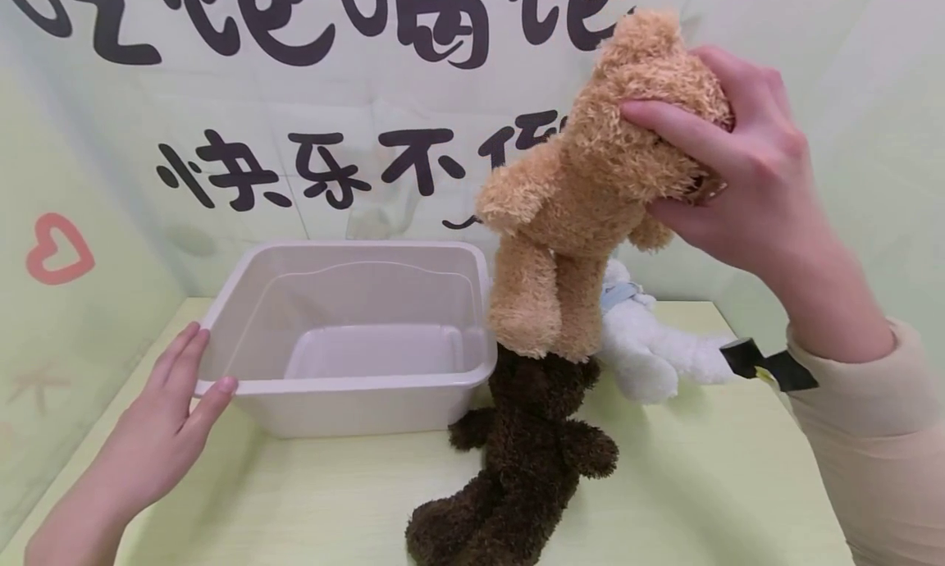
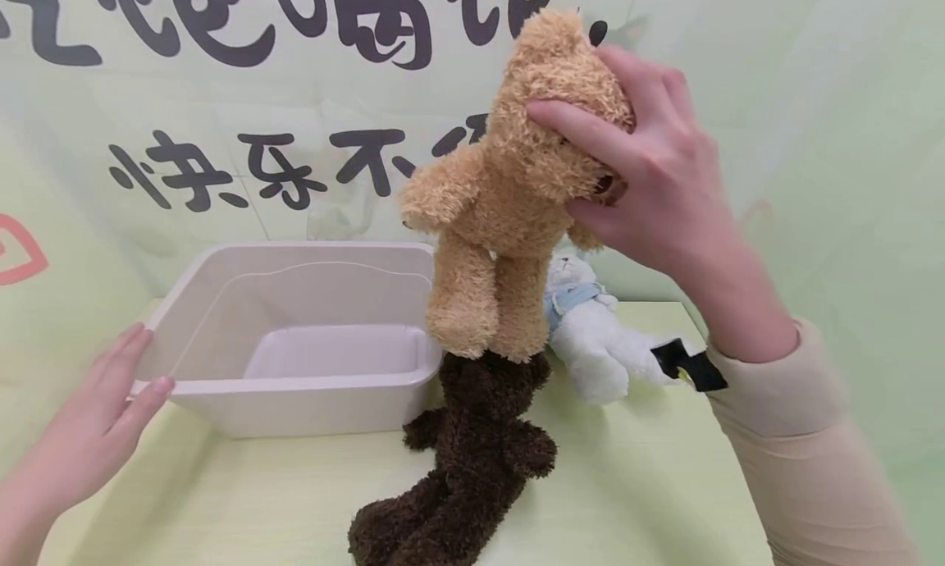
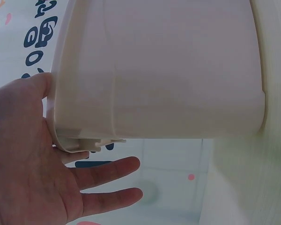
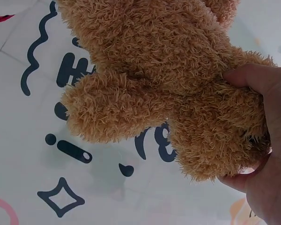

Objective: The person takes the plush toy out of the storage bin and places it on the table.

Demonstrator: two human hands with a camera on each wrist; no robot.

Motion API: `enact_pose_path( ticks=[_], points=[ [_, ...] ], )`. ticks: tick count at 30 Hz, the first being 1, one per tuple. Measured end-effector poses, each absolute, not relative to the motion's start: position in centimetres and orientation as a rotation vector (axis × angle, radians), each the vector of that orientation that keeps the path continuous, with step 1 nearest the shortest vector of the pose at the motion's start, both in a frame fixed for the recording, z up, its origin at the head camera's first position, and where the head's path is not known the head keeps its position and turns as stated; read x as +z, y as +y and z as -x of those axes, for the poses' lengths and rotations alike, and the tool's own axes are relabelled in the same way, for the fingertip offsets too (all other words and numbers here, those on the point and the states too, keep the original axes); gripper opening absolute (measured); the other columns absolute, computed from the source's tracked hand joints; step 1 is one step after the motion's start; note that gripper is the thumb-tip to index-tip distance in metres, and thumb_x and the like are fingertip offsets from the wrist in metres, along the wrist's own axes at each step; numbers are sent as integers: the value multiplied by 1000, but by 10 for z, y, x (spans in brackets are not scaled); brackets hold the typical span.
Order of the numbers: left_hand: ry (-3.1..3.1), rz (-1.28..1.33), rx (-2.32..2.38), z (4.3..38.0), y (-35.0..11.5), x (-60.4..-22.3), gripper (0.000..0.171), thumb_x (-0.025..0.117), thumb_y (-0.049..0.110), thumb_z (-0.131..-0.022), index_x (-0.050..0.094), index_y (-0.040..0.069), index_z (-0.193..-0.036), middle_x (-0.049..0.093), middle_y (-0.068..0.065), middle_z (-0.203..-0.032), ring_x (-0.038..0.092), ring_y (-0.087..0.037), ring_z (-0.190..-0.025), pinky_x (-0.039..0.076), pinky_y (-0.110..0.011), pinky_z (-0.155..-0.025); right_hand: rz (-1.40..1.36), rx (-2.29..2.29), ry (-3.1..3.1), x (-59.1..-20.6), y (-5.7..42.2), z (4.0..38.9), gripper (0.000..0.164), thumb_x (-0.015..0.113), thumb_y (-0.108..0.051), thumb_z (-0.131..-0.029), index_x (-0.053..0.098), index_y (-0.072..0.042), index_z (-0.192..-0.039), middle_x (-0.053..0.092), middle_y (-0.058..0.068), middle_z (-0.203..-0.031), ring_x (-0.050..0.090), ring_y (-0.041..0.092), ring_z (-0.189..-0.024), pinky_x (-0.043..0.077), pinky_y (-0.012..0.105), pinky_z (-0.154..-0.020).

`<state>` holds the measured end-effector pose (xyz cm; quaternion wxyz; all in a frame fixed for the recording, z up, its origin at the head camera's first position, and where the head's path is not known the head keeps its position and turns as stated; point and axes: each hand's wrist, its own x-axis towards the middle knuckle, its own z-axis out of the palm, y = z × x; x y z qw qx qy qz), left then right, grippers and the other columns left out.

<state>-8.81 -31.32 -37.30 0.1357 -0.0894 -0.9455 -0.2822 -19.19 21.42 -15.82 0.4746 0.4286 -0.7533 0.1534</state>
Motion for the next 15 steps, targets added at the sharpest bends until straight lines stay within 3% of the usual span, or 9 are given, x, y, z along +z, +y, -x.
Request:
enact_pose_path(
  ticks=[10, 15],
  points=[
    [-2745, 252, -807, 86, -311, -373, 69, 47, 21, -110, 10, -1, -163, 6, -20, -170, 31, -66, -133, 19, -81, -104, -973, 314, -1970, -156, 259, 164, 62, 76, -9, -59, 76, -14, -121, 52, 24, -147, 47, 53, -125, 41, 53, -104],
    [-2744, 258, -807, 87, -312, -374, 69, 48, 21, -110, 9, -1, -163, 6, -20, -170, 30, -65, -133, 18, -80, -105, -955, 203, -2072, -157, 280, 153, 51, 63, -40, -84, 74, -13, -125, 49, 26, -149, 45, 57, -124, 39, 47, -106]
  ],
)
